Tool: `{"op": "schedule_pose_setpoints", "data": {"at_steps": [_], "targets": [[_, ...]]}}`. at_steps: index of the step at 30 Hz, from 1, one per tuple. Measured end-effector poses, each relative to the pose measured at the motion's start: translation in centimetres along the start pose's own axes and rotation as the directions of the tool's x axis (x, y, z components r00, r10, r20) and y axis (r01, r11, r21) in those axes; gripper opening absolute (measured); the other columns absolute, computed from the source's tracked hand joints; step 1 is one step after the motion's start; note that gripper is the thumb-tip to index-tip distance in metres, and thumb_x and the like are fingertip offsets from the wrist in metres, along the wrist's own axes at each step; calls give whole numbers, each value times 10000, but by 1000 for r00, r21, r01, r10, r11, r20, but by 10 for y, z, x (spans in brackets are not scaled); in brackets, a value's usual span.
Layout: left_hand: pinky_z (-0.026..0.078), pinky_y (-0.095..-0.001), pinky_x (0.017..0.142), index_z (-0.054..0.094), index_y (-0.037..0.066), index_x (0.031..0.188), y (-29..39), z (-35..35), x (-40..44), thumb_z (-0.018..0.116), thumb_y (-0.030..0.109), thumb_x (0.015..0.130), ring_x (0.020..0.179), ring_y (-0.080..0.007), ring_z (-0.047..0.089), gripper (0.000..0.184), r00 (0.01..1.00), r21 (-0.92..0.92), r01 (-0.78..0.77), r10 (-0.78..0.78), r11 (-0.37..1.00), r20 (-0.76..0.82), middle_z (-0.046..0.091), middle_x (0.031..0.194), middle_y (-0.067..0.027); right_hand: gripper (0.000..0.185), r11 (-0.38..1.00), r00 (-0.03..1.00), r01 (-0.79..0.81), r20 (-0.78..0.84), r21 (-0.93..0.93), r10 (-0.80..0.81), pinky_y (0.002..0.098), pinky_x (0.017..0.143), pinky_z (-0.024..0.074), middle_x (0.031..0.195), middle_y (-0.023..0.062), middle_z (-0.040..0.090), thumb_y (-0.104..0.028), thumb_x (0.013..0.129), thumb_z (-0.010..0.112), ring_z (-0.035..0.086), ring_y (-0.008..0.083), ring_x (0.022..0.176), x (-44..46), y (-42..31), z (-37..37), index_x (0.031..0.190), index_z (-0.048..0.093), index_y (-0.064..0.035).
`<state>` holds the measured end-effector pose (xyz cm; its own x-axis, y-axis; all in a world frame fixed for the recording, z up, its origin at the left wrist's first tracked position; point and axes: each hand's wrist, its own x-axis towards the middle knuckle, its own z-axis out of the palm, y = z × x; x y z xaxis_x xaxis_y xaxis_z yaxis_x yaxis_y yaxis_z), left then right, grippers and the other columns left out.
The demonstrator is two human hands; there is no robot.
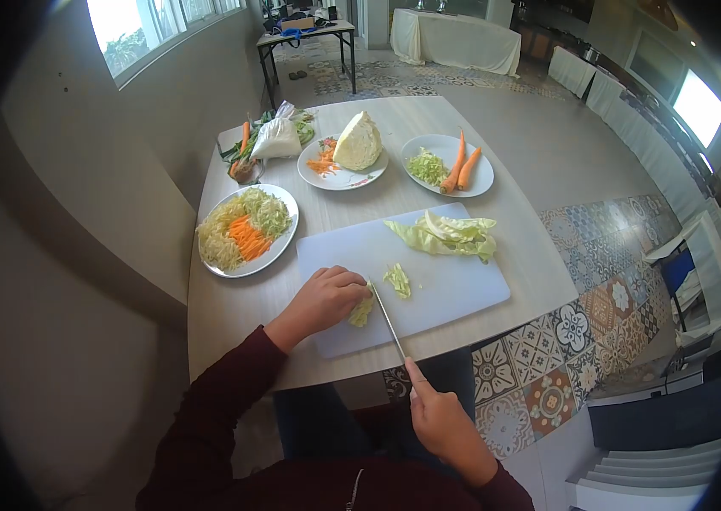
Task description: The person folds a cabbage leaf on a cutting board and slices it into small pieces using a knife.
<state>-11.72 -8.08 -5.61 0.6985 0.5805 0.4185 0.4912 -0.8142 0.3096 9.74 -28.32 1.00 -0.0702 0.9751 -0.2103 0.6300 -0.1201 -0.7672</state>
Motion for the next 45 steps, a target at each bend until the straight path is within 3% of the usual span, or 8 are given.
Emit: {"op": "schedule_pose_setpoints", "data": {"at_steps": [7,10,19,22,25,31,39,45], "targets": [[466,-362,880,730,146,982,-2,1,0,669,126,854,1002,-212,621,143,1000,-26,-7,6,1000,-20,682,1025,4,499,999,1000,2,18,-52,-1,430,530,424,573,229,503,-114,973,480,525,383,488,-18,-10,-15,1470,434,-89],[466,-363,881,733,146,982,-2,1,0,669,130,857,999,-214,622,141,1000,-28,-4,4,1000,-21,683,1023,3,499,997,997,-45,57,-59,48,520,624,462,677,298,579,-113,967,490,611,479,675,-16,-20,-22,1456,422,-36],[465,-368,898,730,146,996,-4,1,0,656,138,873,1006,-218,623,144,1000,-43,14,-13,999,14,681,1046,-1,481,994,1000,-9,12,-110,10,512,611,461,686,271,599,-116,957,513,615,453,656,-2,-16,-18,1430,467,-46],[465,-369,902,729,147,999,-2,1,-1,650,138,880,1013,-221,622,143,1000,-56,12,-12,998,10,680,1053,-3,484,997,989,72,-129,-41,-76,405,555,434,630,229,549,-105,943,529,558,369,535,-5,-8,-16,1426,494,-78],[464,-370,905,728,149,1006,-2,0,-1,650,141,883,1020,-225,620,146,1000,-52,14,-13,999,14,680,1058,-6,478,997,992,25,-121,-67,-33,467,600,465,699,235,615,-128,945,548,622,420,656,-6,-9,-20,1417,501,-74],[461,-377,910,723,145,1022,-1,-4,0,683,181,866,1036,-228,614,165,999,-65,16,-13,998,51,675,1080,-12,453,994,975,76,-204,-73,-89,450,603,471,692,210,619,-148,917,602,624,391,645,-5,1,-18,1369,579,-137],[461,-381,886,668,145,1097,-1,-1,-1,684,282,882,1013,-230,608,256,999,-39,3,-2,999,38,668,1060,-17,415,941,946,105,-259,-321,-194,441,594,495,685,129,604,-205,868,672,618,332,632,-4,17,-13,1278,666,-267],[441,-397,929,596,178,1261,8,0,1,665,208,864,1084,-272,566,404,998,-63,57,-55,996,40,613,1096,-64,422,891,947,71,-250,-448,-201,413,584,485,685,90,578,-195,815,727,605,289,627,-9,21,-9,1228,700,-277]]}}
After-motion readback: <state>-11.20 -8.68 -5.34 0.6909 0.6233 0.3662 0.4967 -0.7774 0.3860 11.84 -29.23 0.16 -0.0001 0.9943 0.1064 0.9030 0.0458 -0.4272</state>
